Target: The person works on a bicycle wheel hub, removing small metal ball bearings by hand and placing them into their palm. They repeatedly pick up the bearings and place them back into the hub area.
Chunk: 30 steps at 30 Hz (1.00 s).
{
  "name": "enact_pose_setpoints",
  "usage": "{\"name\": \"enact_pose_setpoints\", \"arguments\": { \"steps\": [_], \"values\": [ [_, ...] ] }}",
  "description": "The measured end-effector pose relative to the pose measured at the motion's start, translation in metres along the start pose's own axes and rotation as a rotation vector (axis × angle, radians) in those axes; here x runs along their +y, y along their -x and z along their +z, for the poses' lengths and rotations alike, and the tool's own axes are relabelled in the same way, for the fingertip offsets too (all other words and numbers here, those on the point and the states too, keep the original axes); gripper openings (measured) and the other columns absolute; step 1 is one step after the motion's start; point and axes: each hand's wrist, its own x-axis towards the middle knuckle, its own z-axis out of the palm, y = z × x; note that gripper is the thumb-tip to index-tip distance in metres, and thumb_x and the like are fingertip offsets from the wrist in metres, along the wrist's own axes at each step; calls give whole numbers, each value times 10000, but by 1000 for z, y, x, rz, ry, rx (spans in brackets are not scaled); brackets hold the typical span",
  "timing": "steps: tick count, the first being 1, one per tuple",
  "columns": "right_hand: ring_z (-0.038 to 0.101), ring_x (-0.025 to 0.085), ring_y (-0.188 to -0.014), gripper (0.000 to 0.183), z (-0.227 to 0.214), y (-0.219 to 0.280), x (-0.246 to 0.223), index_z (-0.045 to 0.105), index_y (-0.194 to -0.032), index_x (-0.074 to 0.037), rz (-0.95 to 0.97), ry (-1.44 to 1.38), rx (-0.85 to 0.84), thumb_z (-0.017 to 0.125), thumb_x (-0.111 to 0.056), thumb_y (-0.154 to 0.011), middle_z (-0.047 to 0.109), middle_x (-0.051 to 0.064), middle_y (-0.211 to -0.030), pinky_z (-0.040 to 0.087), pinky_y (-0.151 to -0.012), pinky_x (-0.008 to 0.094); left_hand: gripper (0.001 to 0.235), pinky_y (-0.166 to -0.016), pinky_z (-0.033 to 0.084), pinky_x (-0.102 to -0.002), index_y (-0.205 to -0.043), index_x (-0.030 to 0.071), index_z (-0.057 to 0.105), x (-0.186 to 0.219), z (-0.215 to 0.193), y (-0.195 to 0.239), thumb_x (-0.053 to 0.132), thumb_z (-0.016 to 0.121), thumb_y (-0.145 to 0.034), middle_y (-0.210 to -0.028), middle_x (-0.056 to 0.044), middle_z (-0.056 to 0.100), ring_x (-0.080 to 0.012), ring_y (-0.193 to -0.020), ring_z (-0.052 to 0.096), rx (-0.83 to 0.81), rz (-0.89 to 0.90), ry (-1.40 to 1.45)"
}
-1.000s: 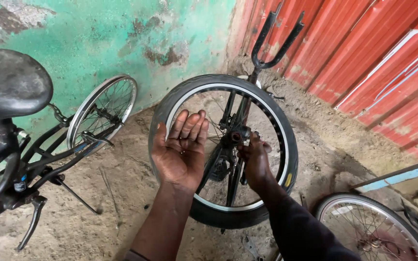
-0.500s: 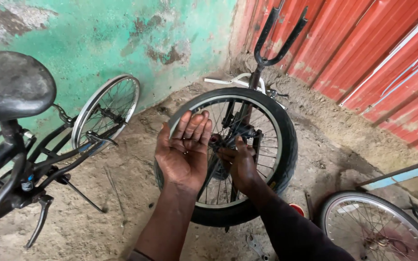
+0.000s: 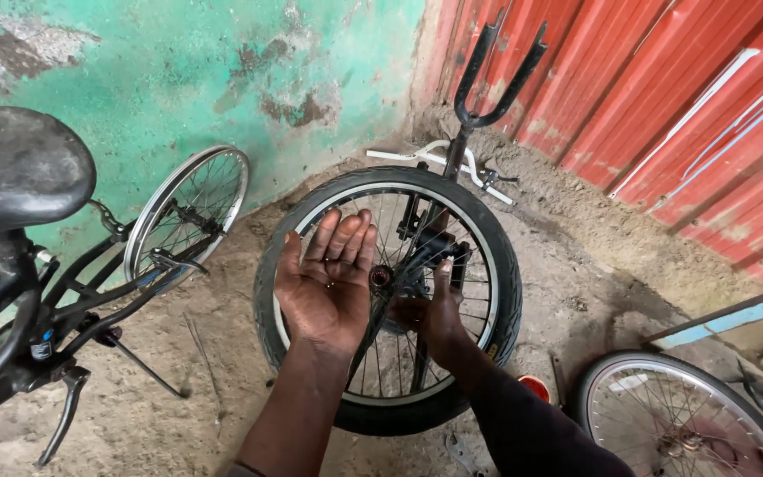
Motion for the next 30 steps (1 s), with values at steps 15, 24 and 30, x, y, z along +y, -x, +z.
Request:
{"name": "enact_pose_setpoints", "arguments": {
  "steps": [15, 24, 30],
  "values": [
    [696, 444, -625, 1129, -25, 23, -41, 99, -1443, -62, -69, -146, 136, 298, -971, -804, 720, 279, -853, 503, -461, 428, 524, -1161, 473, -577, -1207, -61, 718, -3, -5, -2, 387, 639, -947, -1100, -299, 737, -435, -1226, 667, -36, 12, -1],
    [706, 458, -678, 1171, -35, -6, -19, 35, -1551, -65, -163, -320, 274, 368, -939, -845, 724, 281, -936, 609, -729, 531, 513, -1141, 500, -567, -1187, -51, 729, -2, -3, -4, 392, 604, -959, -1080, -295, 740, -422, -1197, 687, -59, 3, -11],
    [706, 450, -700, 1327, -14, 0, 5, 109, -1547, 25, -81, -443, 318, 399, -995, -749, 725, 281, -914, 573, -742, 528, 509, -1132, 506, -567, -1176, -57, 732, -3, 4, 3, 385, 623, -947, -1065, -290, 746, -421, -1187, 695, -26, 21, -21]
  ]
}}
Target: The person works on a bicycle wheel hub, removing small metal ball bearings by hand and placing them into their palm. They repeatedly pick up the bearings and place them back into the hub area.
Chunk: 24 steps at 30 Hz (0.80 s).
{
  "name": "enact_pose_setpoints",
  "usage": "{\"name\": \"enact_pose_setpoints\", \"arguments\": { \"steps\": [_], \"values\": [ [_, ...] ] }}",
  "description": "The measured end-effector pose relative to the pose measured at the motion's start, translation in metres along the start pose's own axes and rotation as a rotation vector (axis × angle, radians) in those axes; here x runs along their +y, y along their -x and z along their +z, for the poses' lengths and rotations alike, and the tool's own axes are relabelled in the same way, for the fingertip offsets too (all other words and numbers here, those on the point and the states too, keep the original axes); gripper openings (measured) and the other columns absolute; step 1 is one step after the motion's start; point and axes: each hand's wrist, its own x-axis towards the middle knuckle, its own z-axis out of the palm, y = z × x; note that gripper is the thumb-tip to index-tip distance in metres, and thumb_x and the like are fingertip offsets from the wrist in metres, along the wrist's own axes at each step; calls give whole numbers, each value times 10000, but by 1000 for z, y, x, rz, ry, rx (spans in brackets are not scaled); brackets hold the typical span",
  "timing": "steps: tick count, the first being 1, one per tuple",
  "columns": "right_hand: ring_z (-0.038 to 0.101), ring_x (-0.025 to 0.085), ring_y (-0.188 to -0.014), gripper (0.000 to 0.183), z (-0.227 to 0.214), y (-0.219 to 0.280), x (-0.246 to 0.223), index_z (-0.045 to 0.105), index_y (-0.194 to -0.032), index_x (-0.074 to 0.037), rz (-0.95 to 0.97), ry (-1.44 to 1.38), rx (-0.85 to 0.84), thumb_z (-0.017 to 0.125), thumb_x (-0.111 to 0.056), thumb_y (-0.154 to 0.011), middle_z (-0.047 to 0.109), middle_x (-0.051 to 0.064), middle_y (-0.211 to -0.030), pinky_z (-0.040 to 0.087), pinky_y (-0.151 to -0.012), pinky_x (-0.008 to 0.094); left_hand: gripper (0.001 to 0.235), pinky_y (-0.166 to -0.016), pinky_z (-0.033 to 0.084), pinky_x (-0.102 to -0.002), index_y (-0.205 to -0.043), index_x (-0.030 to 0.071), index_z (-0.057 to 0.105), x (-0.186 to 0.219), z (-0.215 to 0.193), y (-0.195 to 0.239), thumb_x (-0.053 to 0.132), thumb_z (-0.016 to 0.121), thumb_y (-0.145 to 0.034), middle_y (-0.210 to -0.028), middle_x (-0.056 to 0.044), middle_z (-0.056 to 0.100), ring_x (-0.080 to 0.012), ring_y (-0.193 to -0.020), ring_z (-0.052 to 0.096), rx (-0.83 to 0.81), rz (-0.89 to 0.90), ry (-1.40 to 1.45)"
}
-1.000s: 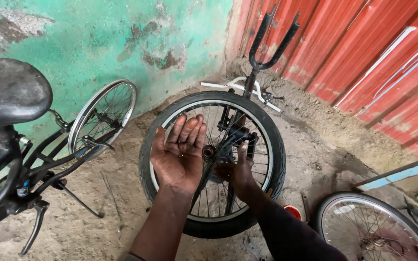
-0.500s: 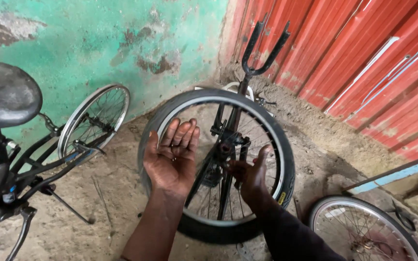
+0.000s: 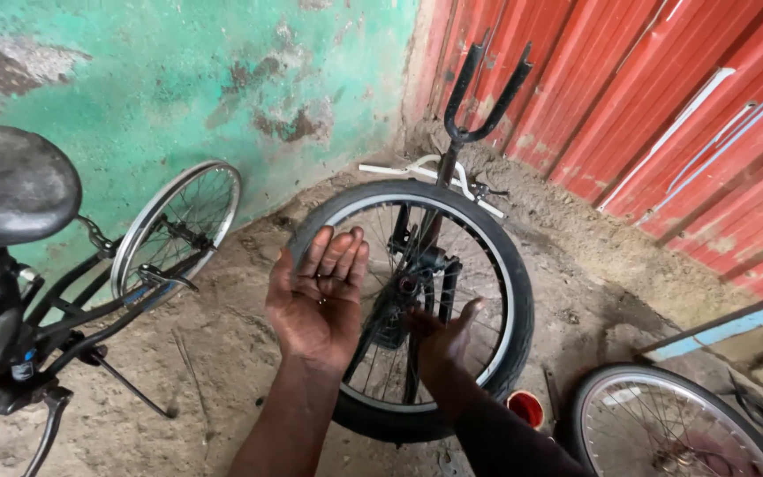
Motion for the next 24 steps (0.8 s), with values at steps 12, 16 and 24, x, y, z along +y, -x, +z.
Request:
{"name": "enact_pose_setpoints", "arguments": {
  "steps": [12, 16, 24],
  "values": [
    [585, 377, -1017, 1002, -28, 3, 2, 137, -1543, -22, 202, 28, -274, 256, -788, -908, 599, 341, -1209, 432, -1017, 485, 465, -1134, 490, -413, -1153, -55, 747, 7, 2, 7, 335, 514, -1052, -1068, -192, 780, -312, -1181, 700, -343, -19, 36],
    [543, 473, -1242, 1028, -24, 25, -8, 44, -1548, -26, 215, 88, -299, 264, -760, -864, 501, 413, -1382, 360, -1163, 535, 455, -1135, 489, -413, -1140, -47, 751, 8, 2, 6, 334, 519, -1051, -1046, -191, 784, -295, -1136, 724, -343, -30, 66],
    [587, 447, -1209, 947, -28, 17, -8, 39, -1561, -31, 260, 121, -276, 286, -698, -935, 567, 389, -1320, 377, -1160, 525, 479, -1116, 510, -421, -1130, -50, 748, 7, 2, 6, 350, 490, -1070, -1037, -201, 782, -293, -1093, 740, -304, -43, 61]
  ]
}}
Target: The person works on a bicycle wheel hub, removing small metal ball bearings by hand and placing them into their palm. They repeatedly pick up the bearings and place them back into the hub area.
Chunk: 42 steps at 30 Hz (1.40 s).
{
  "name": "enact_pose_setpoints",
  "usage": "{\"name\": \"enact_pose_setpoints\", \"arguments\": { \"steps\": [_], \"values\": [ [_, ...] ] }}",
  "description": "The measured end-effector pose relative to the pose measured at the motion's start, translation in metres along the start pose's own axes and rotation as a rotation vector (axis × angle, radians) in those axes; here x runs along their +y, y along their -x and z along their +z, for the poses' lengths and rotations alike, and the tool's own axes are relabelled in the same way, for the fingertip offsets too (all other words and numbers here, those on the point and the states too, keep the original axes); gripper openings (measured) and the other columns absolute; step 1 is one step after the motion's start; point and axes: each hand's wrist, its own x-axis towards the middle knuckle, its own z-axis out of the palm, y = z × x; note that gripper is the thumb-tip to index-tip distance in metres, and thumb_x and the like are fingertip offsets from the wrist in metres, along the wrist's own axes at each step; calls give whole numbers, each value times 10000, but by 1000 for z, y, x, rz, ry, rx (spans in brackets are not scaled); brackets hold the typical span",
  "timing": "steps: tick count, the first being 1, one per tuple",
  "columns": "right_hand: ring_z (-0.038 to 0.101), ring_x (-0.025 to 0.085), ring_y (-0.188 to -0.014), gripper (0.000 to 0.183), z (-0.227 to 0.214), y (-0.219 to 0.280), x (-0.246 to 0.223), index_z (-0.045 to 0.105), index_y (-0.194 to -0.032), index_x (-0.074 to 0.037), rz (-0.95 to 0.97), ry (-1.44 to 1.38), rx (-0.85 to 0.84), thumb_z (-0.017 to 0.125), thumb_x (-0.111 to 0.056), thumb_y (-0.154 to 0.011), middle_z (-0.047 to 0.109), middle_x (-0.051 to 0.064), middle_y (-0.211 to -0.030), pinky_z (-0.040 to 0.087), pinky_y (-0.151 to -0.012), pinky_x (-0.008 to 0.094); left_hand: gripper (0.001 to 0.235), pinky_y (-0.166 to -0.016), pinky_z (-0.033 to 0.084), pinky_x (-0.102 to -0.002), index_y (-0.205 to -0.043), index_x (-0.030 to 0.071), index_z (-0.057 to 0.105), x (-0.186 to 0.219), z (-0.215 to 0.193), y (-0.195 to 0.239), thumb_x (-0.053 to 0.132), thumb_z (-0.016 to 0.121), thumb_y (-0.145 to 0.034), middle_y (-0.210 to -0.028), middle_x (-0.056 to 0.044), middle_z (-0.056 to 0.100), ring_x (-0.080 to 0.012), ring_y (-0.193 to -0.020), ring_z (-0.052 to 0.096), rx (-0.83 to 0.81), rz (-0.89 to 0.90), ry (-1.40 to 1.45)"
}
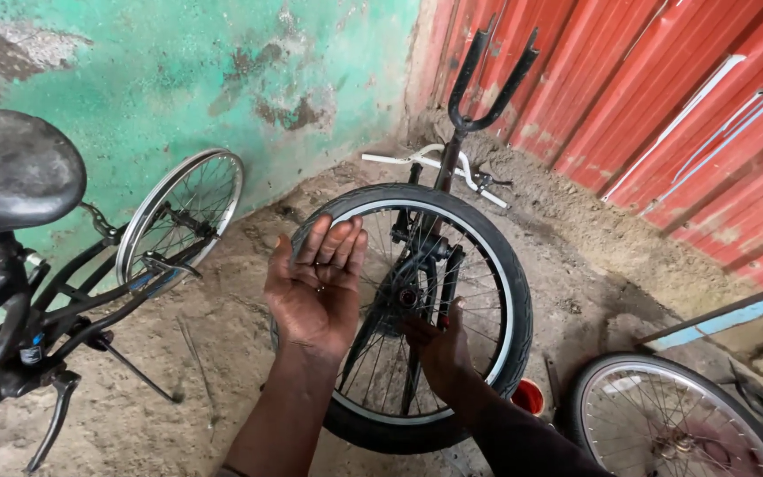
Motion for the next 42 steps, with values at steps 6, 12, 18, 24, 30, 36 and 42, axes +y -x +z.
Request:
{"name": "enact_pose_setpoints", "arguments": {
  "steps": [6, 12, 18, 24, 30, 36, 42],
  "values": [
    [633, 431, -1241, 791, 12, 23, -23, 328, -1527, 65, 62, 407, 5, 182, -540, -1038, 662, 350, -1294, 425, -1163, 545, 440, -1117, 506, -421, -1111, -38, 756, 3, -6, -3, 338, 539, -1040, -1004, -181, 791, -297, -1129, 727, 39, 14, -43],
    [761, 444, -892, 649, 14, 60, -64, 409, -1398, -129, -52, 529, 166, 760, -392, -921, 747, 315, -978, 651, -714, 580, 525, -1157, 491, -542, -1210, -35, 724, 5, -26, -7, 413, 600, -967, -1094, -277, 747, -409, -1219, 680, 282, 3, -98],
    [651, 399, -1159, 511, 55, 131, -97, 575, -1423, -52, -282, 418, -377, 574, -199, -934, 692, 299, -1267, 522, -982, 593, 583, -1133, 499, -563, -1224, -49, 714, -6, -23, -5, 452, 646, -935, -1112, -301, 732, -435, -1209, 675, 293, 15, -58],
    [625, 341, -1192, 641, 56, 125, -91, 514, -1478, -63, -315, 341, -743, 613, -367, -921, 641, 266, -1348, 545, -897, 462, 744, -1184, 440, -571, -1303, -63, 660, -18, -16, 9, 579, 569, -938, -1177, -317, 708, -442, -1263, 635, 275, -57, -98],
    [650, 416, -1139, 706, 58, 107, -98, 576, -1377, -20, -340, 483, -677, 547, -539, -899, 663, 290, -1265, 552, -880, 526, 799, -1234, 388, -579, -1373, -91, 591, -12, -18, 8, 583, 555, -946, -1252, -340, 665, -470, -1337, 561, 251, -56, -104],
    [761, 304, -1008, 381, 17, 48, -92, 707, -1258, -64, -782, 1265, -236, 760, -162, -893, 735, 171, -1084, 625, -713, 366, 709, -1178, 460, -555, -1289, -74, 664, -6, -14, 4, 539, 594, -940, -1179, -312, 710, -431, -1247, 647, 231, -16, -97],
    [594, 358, -1205, 809, -5, 18, -53, 414, -1572, -301, -851, 2016, -327, 766, -265, -844, 533, 144, -1355, 627, -812, 504, 676, -1177, 458, -560, -1272, -68, 676, -6, -13, 3, 518, 582, -950, -1165, -309, 719, -427, -1238, 658, 248, -28, -84]
  ]
}}
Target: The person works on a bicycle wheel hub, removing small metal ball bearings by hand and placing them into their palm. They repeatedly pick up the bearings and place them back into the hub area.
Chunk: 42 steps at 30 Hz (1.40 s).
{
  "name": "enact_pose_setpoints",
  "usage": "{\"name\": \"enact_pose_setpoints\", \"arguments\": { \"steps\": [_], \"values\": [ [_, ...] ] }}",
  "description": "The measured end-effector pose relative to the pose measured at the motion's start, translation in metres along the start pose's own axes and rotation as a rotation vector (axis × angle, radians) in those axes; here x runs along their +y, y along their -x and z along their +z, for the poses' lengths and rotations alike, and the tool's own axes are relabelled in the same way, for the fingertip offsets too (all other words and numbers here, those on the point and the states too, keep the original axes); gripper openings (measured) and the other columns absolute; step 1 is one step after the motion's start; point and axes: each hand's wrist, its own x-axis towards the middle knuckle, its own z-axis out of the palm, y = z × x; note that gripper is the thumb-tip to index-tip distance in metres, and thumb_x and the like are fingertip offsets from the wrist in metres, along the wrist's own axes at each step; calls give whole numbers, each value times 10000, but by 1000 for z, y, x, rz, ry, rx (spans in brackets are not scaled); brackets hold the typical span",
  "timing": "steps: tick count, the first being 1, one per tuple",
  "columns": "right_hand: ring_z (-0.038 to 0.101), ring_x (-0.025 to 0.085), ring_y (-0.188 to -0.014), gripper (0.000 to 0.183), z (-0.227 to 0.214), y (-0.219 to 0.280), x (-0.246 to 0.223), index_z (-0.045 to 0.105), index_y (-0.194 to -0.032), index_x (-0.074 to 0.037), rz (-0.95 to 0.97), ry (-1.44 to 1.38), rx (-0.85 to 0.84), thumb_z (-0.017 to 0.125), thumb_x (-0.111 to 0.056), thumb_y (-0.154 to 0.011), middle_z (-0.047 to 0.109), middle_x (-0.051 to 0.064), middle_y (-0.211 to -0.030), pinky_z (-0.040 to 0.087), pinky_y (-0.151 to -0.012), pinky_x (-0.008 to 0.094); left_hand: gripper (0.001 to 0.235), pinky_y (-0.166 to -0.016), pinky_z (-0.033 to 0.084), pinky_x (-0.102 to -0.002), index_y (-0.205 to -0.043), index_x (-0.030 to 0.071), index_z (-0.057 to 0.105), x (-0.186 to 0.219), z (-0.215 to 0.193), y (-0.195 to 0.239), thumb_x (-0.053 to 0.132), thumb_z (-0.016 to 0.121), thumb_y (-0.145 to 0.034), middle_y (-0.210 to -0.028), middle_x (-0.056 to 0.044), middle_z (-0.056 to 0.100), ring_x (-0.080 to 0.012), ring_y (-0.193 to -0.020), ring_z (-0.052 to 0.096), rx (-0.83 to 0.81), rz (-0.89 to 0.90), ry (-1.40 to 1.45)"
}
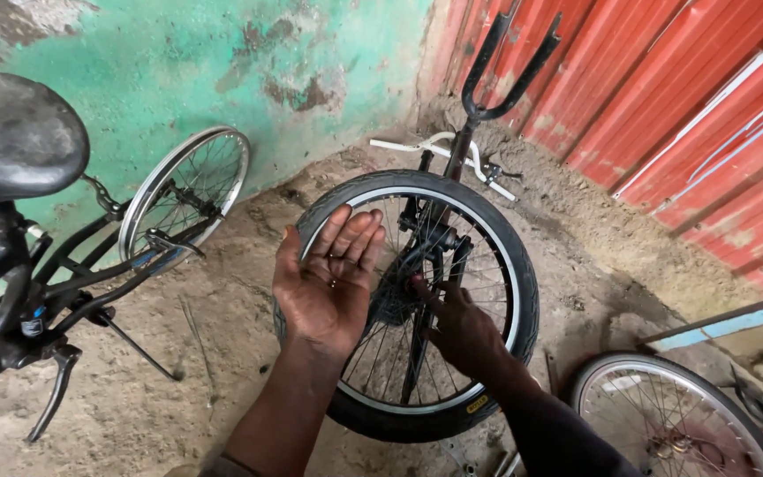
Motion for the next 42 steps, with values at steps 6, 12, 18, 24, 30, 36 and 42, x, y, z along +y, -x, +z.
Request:
{"name": "enact_pose_setpoints", "arguments": {
  "steps": [6, 12, 18, 24, 30, 36, 42],
  "values": [
    [613, 346, -1173, 919, 17, -3, 2, 380, -1572, -299, -25, 339, -8, 838, -338, -777, 479, 137, -1350, 642, -815, 441, 658, -1187, 455, -555, -1271, -76, 675, 2, 3, 1, 498, 577, -966, -1158, -310, 720, -429, -1244, 652, 7, 5, 17],
    [702, 375, -972, 997, 19, -4, -7, 277, -1616, -276, 59, 340, -101, 841, -258, -794, 442, 168, -1400, 660, -741, 512, 649, -1187, 452, -564, -1268, -83, 674, 4, 5, 1, 487, 579, -974, -1157, -325, 714, -443, -1246, 646, 2, 9, 46],
    [708, 413, -1030, 925, 25, -7, -6, 282, -1602, -190, 66, 363, -173, 803, -184, -837, 430, 186, -1433, 668, -748, 517, 662, -1195, 448, -556, -1286, -79, 665, 3, 4, 1, 491, 599, -956, -1155, -317, 717, -436, -1254, 642, 6, 2, 26],
    [697, 444, -1079, 934, 7, -2, -23, 294, -1591, -109, 39, 323, -165, 810, -79, -813, 425, 244, -1457, 669, -749, 513, 660, -1190, 456, -553, -1284, -81, 666, 2, 8, 3, 486, 614, -950, -1154, -316, 719, -433, -1251, 645, -15, 1, 23],
    [718, 413, -1063, 804, -20, -3, -37, 406, -1538, -144, 51, 168, -219, 787, -91, -833, 379, 209, -1553, 668, -795, 489, 663, -1216, 431, -553, -1322, -89, 635, -2, 0, -3, 476, 594, -977, -1180, -318, 707, -439, -1284, 616, -30, 8, 17],
    [746, 363, -1019, 729, -22, -5, -14, 454, -1525, -264, 68, 132, -135, 757, -204, -865, 562, 179, -1399, 678, -722, 443, 700, -1220, 425, -565, -1334, -93, 629, -5, -1, -6, 506, 605, -973, -1190, -316, 704, -446, -1285, 610, -68, 24, 31],
    [773, 320, -798, 699, 11, -6, -4, 487, -1496, -177, -152, 678, 40, 718, -221, -838, 580, 226, -1317, 665, -569, 420, 664, -1203, 443, -559, -1337, -71, 635, -9, -3, -4, 505, 548, -1019, -1190, -309, 706, -441, -1271, 620, -86, 15, 24]
  ]
}}
